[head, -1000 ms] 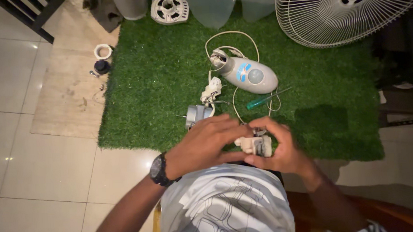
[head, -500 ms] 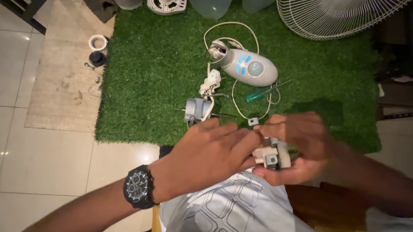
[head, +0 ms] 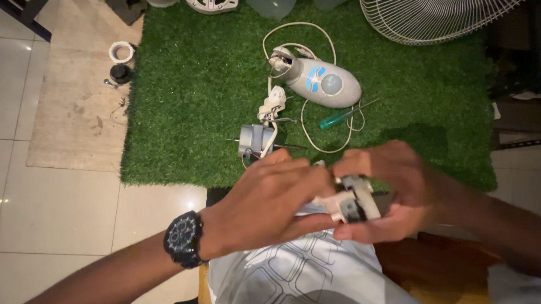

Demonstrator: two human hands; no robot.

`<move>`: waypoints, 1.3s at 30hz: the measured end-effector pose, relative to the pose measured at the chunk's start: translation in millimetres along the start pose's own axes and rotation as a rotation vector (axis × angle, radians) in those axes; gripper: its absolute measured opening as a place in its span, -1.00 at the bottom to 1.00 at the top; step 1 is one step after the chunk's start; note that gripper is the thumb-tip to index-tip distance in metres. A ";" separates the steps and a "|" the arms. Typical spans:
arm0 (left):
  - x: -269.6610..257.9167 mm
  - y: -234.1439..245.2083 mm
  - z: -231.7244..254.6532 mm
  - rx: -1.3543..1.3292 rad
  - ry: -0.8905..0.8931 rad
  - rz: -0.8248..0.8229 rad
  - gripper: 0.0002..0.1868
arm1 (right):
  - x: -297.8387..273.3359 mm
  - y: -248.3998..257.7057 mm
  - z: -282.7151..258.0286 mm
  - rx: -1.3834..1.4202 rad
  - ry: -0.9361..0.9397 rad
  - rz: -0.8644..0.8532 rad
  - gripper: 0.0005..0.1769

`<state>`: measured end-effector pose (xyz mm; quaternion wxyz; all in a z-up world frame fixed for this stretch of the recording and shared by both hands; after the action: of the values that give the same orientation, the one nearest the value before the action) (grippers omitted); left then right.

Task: The person disassembles a small electrical device using a screwdriver, removes internal components, and manipulates wires and parts on a green mat. They then handle a white handheld device and continue working with the screwdriver.

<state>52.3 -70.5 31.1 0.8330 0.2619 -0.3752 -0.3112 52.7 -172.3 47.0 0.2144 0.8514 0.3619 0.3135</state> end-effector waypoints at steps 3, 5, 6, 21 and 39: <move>-4.6 -5.7 -10.1 -0.212 0.108 -0.027 -0.60 | 5.4 -1.5 -1.9 0.112 -0.171 -0.013 -0.40; -5.0 -12.9 -16.1 -0.313 0.210 -0.105 -0.52 | 12.8 7.2 -17.4 0.010 -0.115 0.043 -0.47; -8.6 -19.0 -18.9 -0.348 0.290 -0.172 -0.44 | 13.8 11.1 -24.6 -0.036 -0.091 0.069 -0.50; -10.4 0.7 8.5 -0.419 0.215 -0.248 -0.51 | 7.0 1.7 4.6 0.177 -0.415 -0.286 -0.78; -7.2 33.7 7.8 -0.371 0.284 0.104 -0.56 | 10.6 16.3 -8.0 -0.042 -0.228 0.129 -0.60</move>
<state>53.3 -44.3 54.8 0.9260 0.1258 -0.2037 -0.2918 60.7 -173.8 66.4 0.2512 0.8984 0.2730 0.2352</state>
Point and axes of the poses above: each hand's wrist, its own x-axis towards the middle knuckle, its own y-axis out of the back of the hand, z = x × y, the point moved 10 cm from there along x, towards the middle knuckle, and after that the axes turned 5 degrees about x, right-handed, at the moved point
